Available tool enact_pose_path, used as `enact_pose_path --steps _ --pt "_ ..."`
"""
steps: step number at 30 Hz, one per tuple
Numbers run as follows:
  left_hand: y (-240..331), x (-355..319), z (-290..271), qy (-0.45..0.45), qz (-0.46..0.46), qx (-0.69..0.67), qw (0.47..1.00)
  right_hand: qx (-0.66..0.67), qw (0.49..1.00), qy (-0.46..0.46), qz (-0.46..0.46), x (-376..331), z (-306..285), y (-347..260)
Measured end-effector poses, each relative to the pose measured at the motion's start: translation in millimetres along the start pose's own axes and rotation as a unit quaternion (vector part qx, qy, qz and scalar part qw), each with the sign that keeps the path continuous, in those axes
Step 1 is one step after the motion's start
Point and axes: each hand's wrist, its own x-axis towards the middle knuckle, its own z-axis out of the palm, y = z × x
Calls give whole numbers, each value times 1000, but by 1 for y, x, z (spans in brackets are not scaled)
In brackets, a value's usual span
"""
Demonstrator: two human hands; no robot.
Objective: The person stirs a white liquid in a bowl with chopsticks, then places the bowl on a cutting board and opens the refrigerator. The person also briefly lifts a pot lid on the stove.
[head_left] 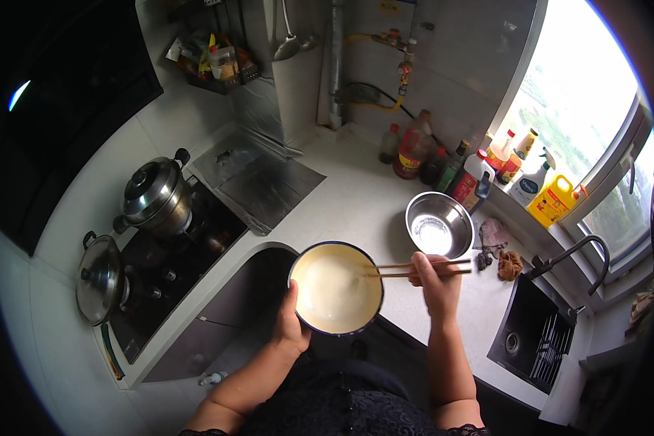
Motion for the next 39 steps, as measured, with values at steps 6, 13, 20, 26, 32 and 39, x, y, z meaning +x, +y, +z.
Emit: enact_pose_path --steps 6,13,20,26,32,39 --pt "2 -3 7 -7 3 -6 1000 4 971 -179 160 -8 -10 -13" --pt "-5 -7 15 -9 -14 -9 1000 35 976 -195 88 -19 5 -13" --pt "-8 -5 16 7 -34 2 999 14 999 -38 5 -18 3 2" --pt "-4 -4 14 -23 -17 10 1000 -23 995 -70 68 -7 -29 -9" --pt "-22 3 32 -52 -46 9 998 11 980 -136 145 -26 -32 -18" --pt "-62 13 64 -92 -112 30 989 29 998 55 12 -36 -67 -5"
